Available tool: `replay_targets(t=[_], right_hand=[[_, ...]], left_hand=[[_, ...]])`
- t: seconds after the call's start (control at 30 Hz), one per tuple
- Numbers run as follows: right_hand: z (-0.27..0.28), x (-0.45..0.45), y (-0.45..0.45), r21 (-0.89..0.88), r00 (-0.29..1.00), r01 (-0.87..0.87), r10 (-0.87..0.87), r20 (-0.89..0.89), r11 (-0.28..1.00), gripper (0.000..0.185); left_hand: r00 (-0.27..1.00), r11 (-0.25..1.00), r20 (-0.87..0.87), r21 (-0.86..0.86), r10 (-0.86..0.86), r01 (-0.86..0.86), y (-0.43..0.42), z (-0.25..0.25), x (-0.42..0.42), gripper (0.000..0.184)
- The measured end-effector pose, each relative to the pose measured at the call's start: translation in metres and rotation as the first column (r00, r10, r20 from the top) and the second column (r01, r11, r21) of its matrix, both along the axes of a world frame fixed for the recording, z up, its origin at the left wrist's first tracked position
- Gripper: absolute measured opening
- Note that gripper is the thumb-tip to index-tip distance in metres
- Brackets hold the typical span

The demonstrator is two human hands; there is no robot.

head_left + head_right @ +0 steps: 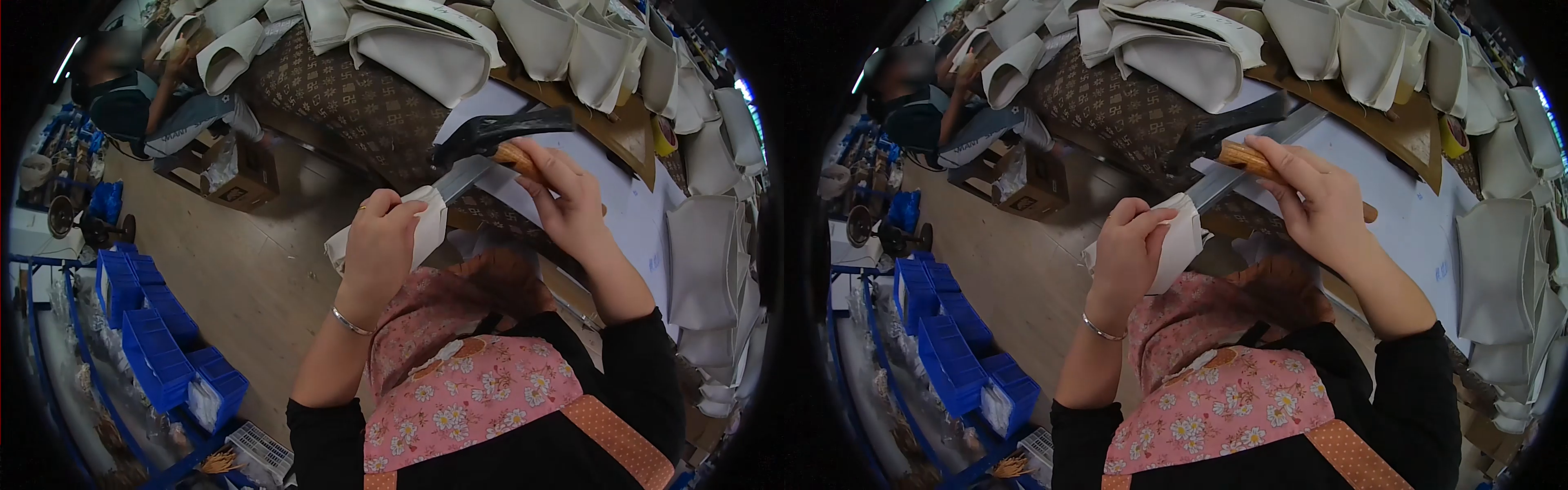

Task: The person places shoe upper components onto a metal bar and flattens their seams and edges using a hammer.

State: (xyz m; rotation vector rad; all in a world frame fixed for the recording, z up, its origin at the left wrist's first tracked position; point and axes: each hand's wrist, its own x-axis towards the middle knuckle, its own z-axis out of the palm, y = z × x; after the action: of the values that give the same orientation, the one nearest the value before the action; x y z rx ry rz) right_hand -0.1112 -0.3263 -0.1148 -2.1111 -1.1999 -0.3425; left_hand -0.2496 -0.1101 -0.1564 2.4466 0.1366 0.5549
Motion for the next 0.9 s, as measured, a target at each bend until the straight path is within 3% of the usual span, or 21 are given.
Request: replay_targets(t=[0.03,0.07,0.13,0.17,0.27,0.33,0.37,0.43,0.53,0.6,0.63,0.77,0.83,0.9], right_hand=[[0.000,-0.001,0.001,0.113,1.000,-0.018,0.020,-0.014,0.993,0.051],[-0.001,0.000,0.001,0.113,1.000,-0.018,0.019,-0.015,0.993,0.051],[-0.002,0.005,0.001,-0.247,0.991,-0.056,0.084,0.106,0.967,0.050],[-0.001,0.006,0.001,-0.246,0.991,-0.053,0.081,0.105,0.968,0.050],[0.003,0.009,0.005,-0.202,0.989,0.041,-0.011,0.146,0.979,0.049],[0.002,0.006,0.006,0.105,1.000,0.013,-0.014,0.012,0.994,0.048],[-0.002,0.006,0.006,0.103,1.000,0.010,-0.011,0.010,0.995,0.048],[-0.011,0.005,0.004,-0.186,0.996,-0.076,0.085,0.039,0.980,0.048],[-0.008,0.005,0.007,-0.235,0.996,-0.056,0.071,0.054,0.970,0.051],[0.003,-0.002,0.009,-0.306,0.997,-0.057,0.068,0.026,0.950,0.051],[0.007,-0.005,0.008,-0.371,0.999,-0.051,0.054,-0.003,0.927,0.050],[0.000,-0.006,0.006,-0.329,0.996,-0.035,0.059,0.065,0.944,0.059],[0.003,-0.006,0.005,-0.383,0.998,-0.034,0.014,-0.055,0.923,0.049],[0.004,-0.006,0.005,-0.386,0.998,-0.040,0.019,-0.059,0.922,0.049]], left_hand=[[1.000,1.000,-0.002,-0.002,0.001,-0.001,0.001,-0.001,0.000,0.018],[1.000,1.000,0.009,-0.003,-0.001,0.001,0.001,-0.002,0.000,0.017],[1.000,1.000,0.023,-0.002,-0.006,0.006,0.001,-0.002,0.001,0.017],[1.000,1.000,0.005,-0.009,0.004,-0.004,0.001,-0.002,0.001,0.016],[1.000,1.000,0.006,-0.003,0.018,-0.018,0.000,-0.002,0.001,0.016],[1.000,1.000,0.022,0.003,0.022,-0.022,-0.001,-0.003,0.001,0.016],[1.000,1.000,0.015,-0.005,0.026,-0.026,-0.001,-0.003,0.002,0.015],[1.000,1.000,0.010,-0.011,0.027,-0.027,-0.001,-0.002,0.002,0.015],[0.999,0.998,-0.021,-0.035,0.045,-0.046,-0.002,0.000,-0.001,0.014],[0.989,0.987,-0.095,0.129,0.109,-0.097,-0.001,0.009,-0.008,0.017],[0.989,0.987,-0.094,0.123,0.115,-0.103,0.000,0.013,-0.013,0.017],[0.965,0.957,-0.161,0.237,0.206,-0.165,0.005,0.021,-0.040,0.023],[0.956,0.942,-0.149,0.263,0.252,-0.207,0.009,0.021,-0.055,0.023],[0.948,0.940,-0.161,0.252,0.273,-0.228,0.015,0.021,-0.068,0.024]])
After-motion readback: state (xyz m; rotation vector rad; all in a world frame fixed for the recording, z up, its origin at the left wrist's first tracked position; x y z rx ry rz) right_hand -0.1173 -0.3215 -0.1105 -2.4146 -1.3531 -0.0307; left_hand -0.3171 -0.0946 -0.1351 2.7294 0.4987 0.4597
